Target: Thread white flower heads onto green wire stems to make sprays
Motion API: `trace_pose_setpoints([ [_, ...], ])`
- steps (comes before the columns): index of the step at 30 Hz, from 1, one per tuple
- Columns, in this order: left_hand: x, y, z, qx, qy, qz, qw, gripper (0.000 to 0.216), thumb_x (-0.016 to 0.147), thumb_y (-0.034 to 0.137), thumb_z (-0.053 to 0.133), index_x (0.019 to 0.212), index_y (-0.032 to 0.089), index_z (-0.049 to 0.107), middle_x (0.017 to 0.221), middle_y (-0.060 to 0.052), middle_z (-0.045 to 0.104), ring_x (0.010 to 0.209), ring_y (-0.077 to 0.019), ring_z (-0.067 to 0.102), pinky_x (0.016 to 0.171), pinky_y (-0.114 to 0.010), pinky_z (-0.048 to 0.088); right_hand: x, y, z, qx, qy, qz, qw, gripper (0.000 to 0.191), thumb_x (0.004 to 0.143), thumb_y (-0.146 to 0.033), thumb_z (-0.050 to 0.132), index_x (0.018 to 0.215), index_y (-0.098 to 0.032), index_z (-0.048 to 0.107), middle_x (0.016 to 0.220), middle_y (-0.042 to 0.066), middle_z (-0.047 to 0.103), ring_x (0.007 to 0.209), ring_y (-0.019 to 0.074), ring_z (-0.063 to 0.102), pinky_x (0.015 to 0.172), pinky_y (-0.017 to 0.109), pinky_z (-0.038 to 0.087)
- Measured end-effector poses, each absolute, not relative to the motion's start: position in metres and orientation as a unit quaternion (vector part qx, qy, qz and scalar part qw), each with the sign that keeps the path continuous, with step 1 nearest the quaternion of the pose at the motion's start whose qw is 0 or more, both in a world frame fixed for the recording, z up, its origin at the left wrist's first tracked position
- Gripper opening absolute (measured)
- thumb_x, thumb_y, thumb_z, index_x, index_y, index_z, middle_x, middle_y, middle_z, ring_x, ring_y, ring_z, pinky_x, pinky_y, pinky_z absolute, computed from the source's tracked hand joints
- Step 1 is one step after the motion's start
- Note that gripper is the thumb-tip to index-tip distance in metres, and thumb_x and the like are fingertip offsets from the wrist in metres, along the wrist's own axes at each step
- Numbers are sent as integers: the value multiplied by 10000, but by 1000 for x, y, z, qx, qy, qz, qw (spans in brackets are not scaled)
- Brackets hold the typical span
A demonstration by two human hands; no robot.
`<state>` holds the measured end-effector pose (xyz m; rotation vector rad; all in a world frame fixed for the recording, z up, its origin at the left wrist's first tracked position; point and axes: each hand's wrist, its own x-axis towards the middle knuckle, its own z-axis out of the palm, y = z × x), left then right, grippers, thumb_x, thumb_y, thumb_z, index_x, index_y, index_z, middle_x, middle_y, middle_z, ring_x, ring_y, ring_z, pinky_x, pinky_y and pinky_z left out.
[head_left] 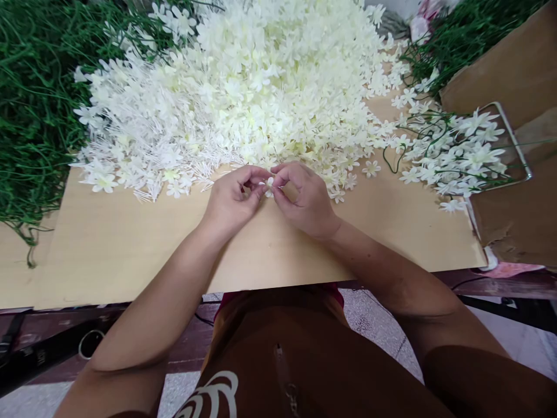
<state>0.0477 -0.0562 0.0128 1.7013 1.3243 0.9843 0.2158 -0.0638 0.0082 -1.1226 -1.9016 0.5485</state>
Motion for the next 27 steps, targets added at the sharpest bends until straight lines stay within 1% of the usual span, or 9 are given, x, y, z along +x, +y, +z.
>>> trace_pose_setpoints([
  [3, 48, -57, 12, 669, 513, 389, 372, 285, 827, 438, 728, 949, 181, 714, 850, -45, 736, 764, -149, 656, 708, -251, 524, 216, -64, 6, -441, -757, 227, 426, 109, 885, -160, 517, 808, -234, 496, 868, 34, 642, 876, 182, 626, 860, 372, 515],
  [6, 48, -58, 14, 668, 497, 393, 391, 334, 824, 484, 728, 958, 179, 705, 871, -52, 734, 799, -154, 673, 726, -252, 540, 217, -62, 3, -429, -729, 287, 449, 91, 899, -210, 554, 827, -234, 504, 864, 16, 620, 832, 149, 613, 789, 320, 535],
  [8, 46, -57, 16, 655, 484, 402, 418, 336, 842, 486, 711, 978, 180, 697, 849, -51, 724, 792, -157, 680, 728, -262, 549, 218, -60, 2, -418, -706, 332, 466, 118, 898, -264, 592, 822, -234, 508, 841, 5, 592, 799, 133, 595, 736, 288, 538],
  [11, 44, -56, 18, 626, 480, 421, 447, 290, 874, 448, 682, 992, 182, 689, 803, -44, 703, 747, -154, 675, 710, -277, 557, 221, -57, 3, -406, -657, 396, 496, 220, 860, -373, 680, 810, -229, 521, 794, -11, 563, 733, 116, 568, 679, 269, 528],
  [14, 44, -55, 19, 621, 489, 429, 437, 234, 841, 391, 714, 934, 177, 700, 802, -43, 703, 724, -152, 658, 686, -278, 545, 222, -53, 5, -401, -591, 477, 512, 386, 759, -507, 786, 794, -230, 518, 746, -31, 560, 675, 105, 569, 648, 268, 528],
  [16, 45, -56, 19, 631, 494, 421, 425, 220, 811, 377, 737, 891, 174, 707, 812, -49, 709, 721, -153, 648, 670, -275, 533, 223, -52, 6, -400, -555, 520, 511, 463, 691, -551, 831, 778, -232, 508, 733, -40, 567, 668, 104, 587, 665, 275, 545],
  [18, 46, -56, 19, 639, 492, 417, 419, 231, 796, 388, 749, 864, 172, 704, 809, -51, 709, 721, -155, 641, 664, -272, 526, 223, -52, 5, -396, -533, 548, 508, 484, 665, -552, 850, 774, -230, 505, 732, -43, 577, 673, 102, 603, 690, 280, 561],
  [23, 48, -57, 15, 658, 483, 424, 392, 319, 810, 482, 727, 831, 172, 656, 756, -38, 679, 686, -140, 600, 643, -253, 499, 220, -55, 5, -380, -533, 563, 506, 467, 676, -526, 853, 801, -224, 518, 746, -46, 568, 682, 91, 602, 722, 282, 588],
  [27, 49, -58, 13, 704, 455, 423, 345, 282, 866, 453, 657, 822, 177, 619, 735, -25, 660, 648, -126, 566, 605, -242, 465, 216, -58, 8, -389, -495, 581, 517, 516, 612, -510, 894, 892, -231, 564, 777, -56, 570, 685, 83, 596, 674, 256, 603],
])
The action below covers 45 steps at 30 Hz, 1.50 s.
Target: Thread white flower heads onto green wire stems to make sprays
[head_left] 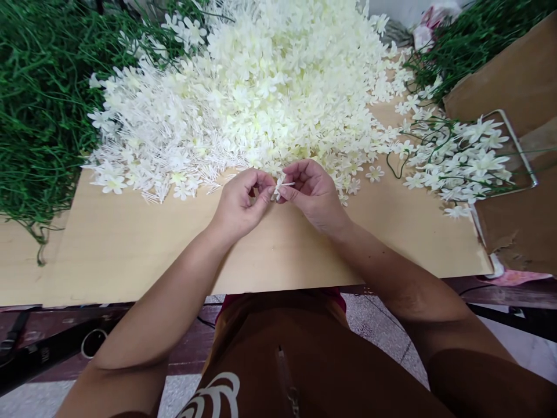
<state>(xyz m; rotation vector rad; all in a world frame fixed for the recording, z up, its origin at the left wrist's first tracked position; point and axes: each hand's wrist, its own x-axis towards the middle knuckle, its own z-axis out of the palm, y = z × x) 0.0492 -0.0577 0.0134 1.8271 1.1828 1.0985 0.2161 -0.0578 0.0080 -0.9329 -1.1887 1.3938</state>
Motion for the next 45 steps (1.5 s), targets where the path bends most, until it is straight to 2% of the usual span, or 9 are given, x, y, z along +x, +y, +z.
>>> trace_pose_setpoints([
  [3, 49, -58, 13, 734, 429, 436, 296, 231, 898, 399, 615, 819, 182, 605, 728, -18, 652, 633, -126, 559, 602, -250, 456, 215, -58, 11, -379, -491, 611, 491, 478, 632, -521, 881, 861, -210, 601, 795, -35, 605, 709, 89, 621, 656, 249, 603],
  [7, 38, -53, 16, 767, 427, 415, 239, 151, 908, 324, 589, 831, 195, 605, 752, -18, 654, 680, -146, 585, 659, -279, 475, 220, -57, 13, -376, -512, 599, 487, 427, 657, -506, 873, 772, -199, 599, 720, -38, 604, 645, 82, 594, 664, 263, 580],
  [13, 11, -41, 12, 753, 555, 336, 108, 93, 858, 299, 649, 855, 206, 659, 874, -56, 676, 859, -228, 625, 785, -363, 483, 225, -58, 13, -377, -527, 608, 458, 395, 682, -487, 861, 756, -201, 598, 703, -29, 617, 681, 107, 630, 702, 281, 556],
  [18, 20, -37, 3, 790, 546, 265, 93, 137, 858, 259, 628, 935, 196, 722, 910, -62, 684, 883, -236, 632, 777, -365, 467, 215, -59, 4, -350, -567, 633, 395, 372, 694, -454, 854, 743, -184, 603, 729, -10, 649, 699, 106, 623, 698, 272, 526],
  [23, 24, -32, 2, 778, 538, 309, 97, 111, 855, 187, 581, 826, 187, 688, 860, -53, 685, 821, -209, 628, 737, -347, 448, 216, -49, 0, -392, -549, 592, 442, 360, 683, -441, 858, 749, -196, 602, 730, -25, 622, 713, 109, 601, 738, 286, 523],
  [27, 22, -32, 3, 724, 535, 414, 139, 37, 835, 202, 600, 815, 193, 630, 804, -18, 666, 761, -168, 600, 757, -319, 465, 218, -44, 3, -400, -535, 589, 455, 321, 699, -414, 846, 769, -201, 617, 758, -16, 650, 731, 114, 615, 747, 290, 532],
  [31, 27, -35, 4, 684, 506, 458, 256, 89, 839, 277, 641, 823, 201, 597, 712, 9, 596, 653, -129, 533, 634, -257, 453, 212, -40, 10, -379, -507, 610, 476, 376, 649, -468, 876, 756, -202, 633, 720, -27, 654, 687, 105, 608, 721, 285, 547],
  [37, 34, -40, 11, 647, 467, 458, 393, 174, 820, 338, 692, 794, 200, 589, 653, 15, 557, 580, -110, 507, 546, -229, 429, 209, -34, 14, -372, -465, 628, 501, 450, 553, -528, 916, 729, -206, 654, 676, -45, 651, 640, 87, 592, 715, 268, 555],
  [45, 38, -42, 12, 623, 463, 445, 447, 146, 738, 294, 704, 742, 185, 607, 655, 9, 612, 566, -97, 490, 528, -226, 386, 214, -38, 13, -381, -476, 613, 502, 455, 598, -563, 885, 722, -211, 625, 698, -40, 651, 665, 95, 598, 726, 277, 552],
])
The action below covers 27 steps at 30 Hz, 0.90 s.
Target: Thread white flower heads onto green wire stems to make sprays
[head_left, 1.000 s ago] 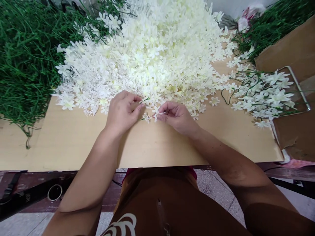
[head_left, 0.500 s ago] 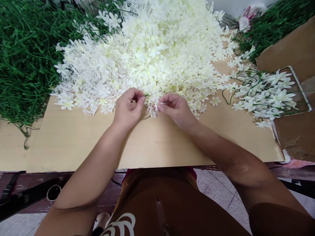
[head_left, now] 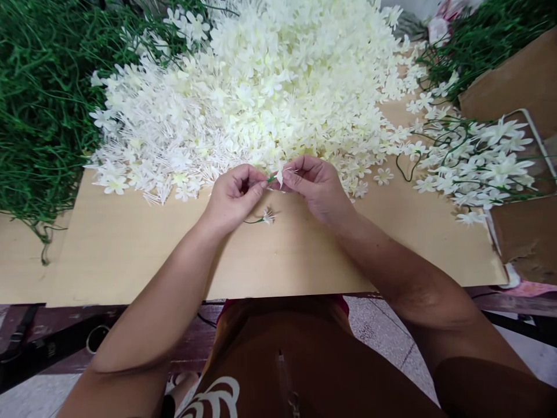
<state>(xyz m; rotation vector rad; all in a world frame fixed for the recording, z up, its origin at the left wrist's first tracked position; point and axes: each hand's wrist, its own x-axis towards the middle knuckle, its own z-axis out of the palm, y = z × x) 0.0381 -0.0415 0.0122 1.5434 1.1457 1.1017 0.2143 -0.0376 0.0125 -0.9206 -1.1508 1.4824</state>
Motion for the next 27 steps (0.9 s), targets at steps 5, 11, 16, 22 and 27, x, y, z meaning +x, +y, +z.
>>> trace_pose_setpoints([
  [5, 40, -43, 13, 623, 465, 430, 459, 165, 739, 316, 703, 738, 189, 597, 658, 7, 601, 575, -107, 491, 544, -242, 403, 215, -40, 13, -397, -525, 565, 498, 450, 641, -573, 857, 724, -207, 610, 738, -14, 647, 716, 116, 596, 716, 286, 536],
  [11, 40, -43, 9, 606, 485, 418, 473, 368, 757, 532, 734, 733, 214, 549, 640, 9, 541, 547, -111, 435, 495, -252, 347, 214, -43, 12, -418, -566, 517, 488, 458, 654, -595, 837, 709, -214, 588, 729, -10, 611, 703, 127, 566, 691, 306, 544],
  [16, 39, -42, 7, 593, 480, 413, 497, 438, 759, 602, 741, 726, 212, 544, 625, 11, 525, 544, -115, 444, 482, -259, 348, 213, -46, 9, -415, -554, 531, 489, 438, 621, -532, 882, 710, -209, 600, 718, -18, 609, 683, 116, 557, 672, 290, 539],
  [22, 38, -40, 6, 602, 474, 405, 499, 402, 723, 522, 784, 693, 195, 551, 611, 19, 523, 557, -108, 442, 525, -258, 368, 214, -45, 2, -399, -564, 544, 476, 412, 635, -490, 885, 708, -198, 604, 697, -26, 595, 678, 110, 547, 675, 289, 516],
  [27, 39, -40, 5, 605, 481, 396, 496, 360, 733, 473, 769, 679, 198, 544, 594, 18, 510, 552, -116, 431, 535, -269, 356, 212, -46, -4, -407, -561, 549, 468, 415, 658, -505, 864, 732, -202, 590, 697, -30, 583, 672, 108, 535, 667, 288, 492],
])
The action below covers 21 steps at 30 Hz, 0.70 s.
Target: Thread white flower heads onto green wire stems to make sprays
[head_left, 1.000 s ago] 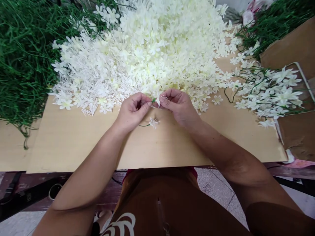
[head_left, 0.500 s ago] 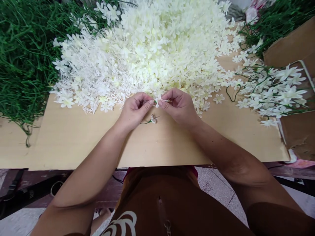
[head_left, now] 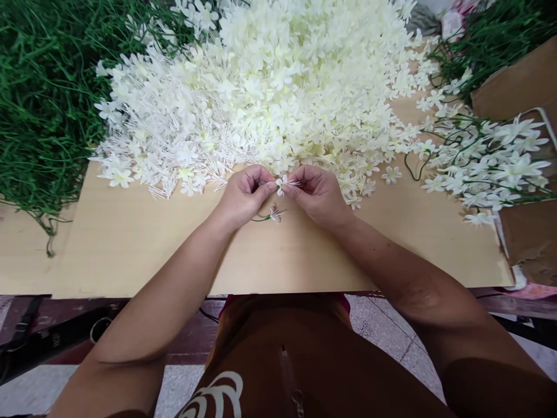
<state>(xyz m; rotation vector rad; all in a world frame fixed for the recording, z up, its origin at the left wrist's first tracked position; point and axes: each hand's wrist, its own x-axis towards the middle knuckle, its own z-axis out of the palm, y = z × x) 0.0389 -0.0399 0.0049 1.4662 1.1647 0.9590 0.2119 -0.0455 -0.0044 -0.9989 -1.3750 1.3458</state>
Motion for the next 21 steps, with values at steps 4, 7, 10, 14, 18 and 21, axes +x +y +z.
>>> trace_pose_setpoints([
  [4, 40, -40, 5, 607, 491, 388, 489, 340, 750, 457, 742, 682, 204, 525, 601, 12, 502, 549, -120, 421, 528, -271, 338, 208, -47, -8, -410, -564, 528, 485, 415, 676, -516, 847, 725, -203, 578, 692, -31, 578, 651, 100, 528, 628, 275, 481],
  [7, 41, -40, 5, 611, 490, 387, 488, 343, 760, 468, 729, 688, 208, 516, 599, 12, 497, 550, -122, 414, 527, -268, 335, 205, -47, -8, -416, -571, 513, 487, 425, 692, -540, 830, 727, -209, 566, 692, -29, 579, 650, 102, 530, 616, 275, 476],
  [10, 41, -40, 5, 612, 490, 387, 486, 359, 777, 496, 715, 696, 212, 511, 580, 23, 473, 546, -121, 399, 523, -263, 328, 205, -46, -6, -426, -572, 499, 492, 440, 684, -562, 830, 731, -215, 563, 701, -27, 587, 661, 109, 532, 624, 282, 475],
  [14, 41, -41, 6, 641, 484, 365, 471, 390, 833, 510, 676, 668, 206, 495, 563, 34, 444, 547, -118, 403, 524, -256, 339, 208, -45, -1, -431, -571, 488, 500, 432, 661, -538, 856, 736, -216, 577, 710, -29, 593, 682, 111, 547, 640, 276, 490],
  [18, 42, -42, 8, 660, 462, 343, 484, 424, 883, 538, 616, 652, 194, 523, 571, 26, 468, 545, -117, 421, 541, -260, 364, 211, -45, 0, -414, -558, 520, 496, 420, 649, -508, 875, 736, -216, 586, 704, -29, 606, 685, 115, 588, 677, 281, 524],
  [21, 41, -41, 10, 657, 452, 334, 502, 449, 887, 580, 590, 668, 190, 546, 582, 21, 477, 539, -117, 422, 545, -264, 363, 212, -45, -1, -405, -542, 554, 485, 416, 658, -509, 870, 752, -219, 588, 717, -25, 633, 699, 127, 630, 730, 305, 559],
])
